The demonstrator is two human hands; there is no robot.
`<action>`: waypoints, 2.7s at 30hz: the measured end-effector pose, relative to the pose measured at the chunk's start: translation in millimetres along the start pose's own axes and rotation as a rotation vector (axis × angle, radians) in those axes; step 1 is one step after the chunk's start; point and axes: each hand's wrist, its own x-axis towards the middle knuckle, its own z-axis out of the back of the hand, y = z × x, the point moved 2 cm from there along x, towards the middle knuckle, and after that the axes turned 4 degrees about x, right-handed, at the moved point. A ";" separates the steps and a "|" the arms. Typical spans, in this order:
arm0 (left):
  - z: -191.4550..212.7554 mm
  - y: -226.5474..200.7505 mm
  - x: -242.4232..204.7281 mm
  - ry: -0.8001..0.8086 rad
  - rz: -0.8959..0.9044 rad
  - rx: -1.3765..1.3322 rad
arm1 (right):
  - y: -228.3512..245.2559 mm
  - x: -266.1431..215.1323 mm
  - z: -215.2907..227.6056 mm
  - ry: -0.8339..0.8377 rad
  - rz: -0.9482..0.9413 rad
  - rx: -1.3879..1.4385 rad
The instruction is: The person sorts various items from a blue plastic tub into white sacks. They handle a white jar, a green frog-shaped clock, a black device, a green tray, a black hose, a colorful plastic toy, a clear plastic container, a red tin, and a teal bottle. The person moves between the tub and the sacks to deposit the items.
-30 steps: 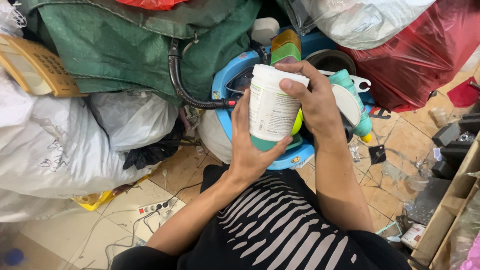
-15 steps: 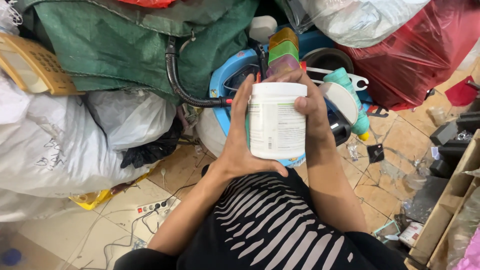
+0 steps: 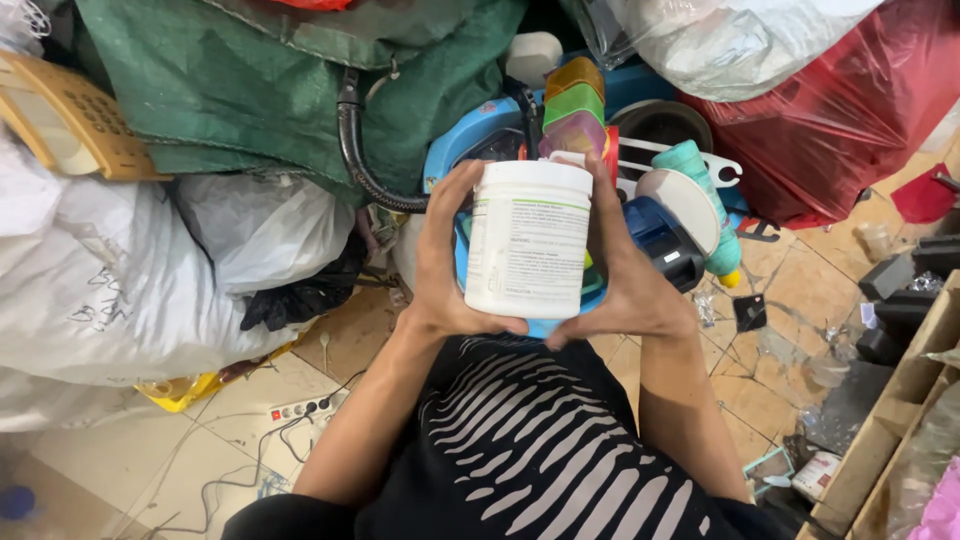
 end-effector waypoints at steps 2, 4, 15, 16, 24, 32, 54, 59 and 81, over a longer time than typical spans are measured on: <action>-3.3 1.9 -2.6 0.002 0.005 0.006 | -1.7 -3.9 -3.3 -0.050 -0.036 -0.059; -6.7 5.1 -6.0 0.003 0.005 0.015 | -4.8 -5.8 -5.1 -0.097 -0.066 -0.118; -32.5 16.8 -17.2 -0.194 0.566 -0.630 | -23.9 0.2 -16.3 -0.438 0.029 -0.796; -35.2 24.3 -20.1 -0.194 0.560 -0.633 | -23.4 1.7 -10.6 -0.438 0.034 -0.800; -12.9 49.2 -45.4 0.290 1.059 -1.098 | -33.0 -5.4 0.7 -0.129 -0.005 -0.375; -10.1 12.6 -38.6 0.172 0.381 -0.007 | -147.1 -25.3 17.0 -0.343 -0.493 0.371; 66.6 55.4 -81.1 0.296 0.887 -0.064 | -154.6 -19.1 -14.0 -0.362 -0.352 -0.067; 155.8 76.4 -48.9 -0.378 0.678 0.133 | -135.2 -11.5 -28.0 -0.200 -0.680 -0.531; 313.3 217.2 15.4 -0.763 0.568 1.257 | -111.3 -52.4 -46.1 -0.105 -0.515 -0.534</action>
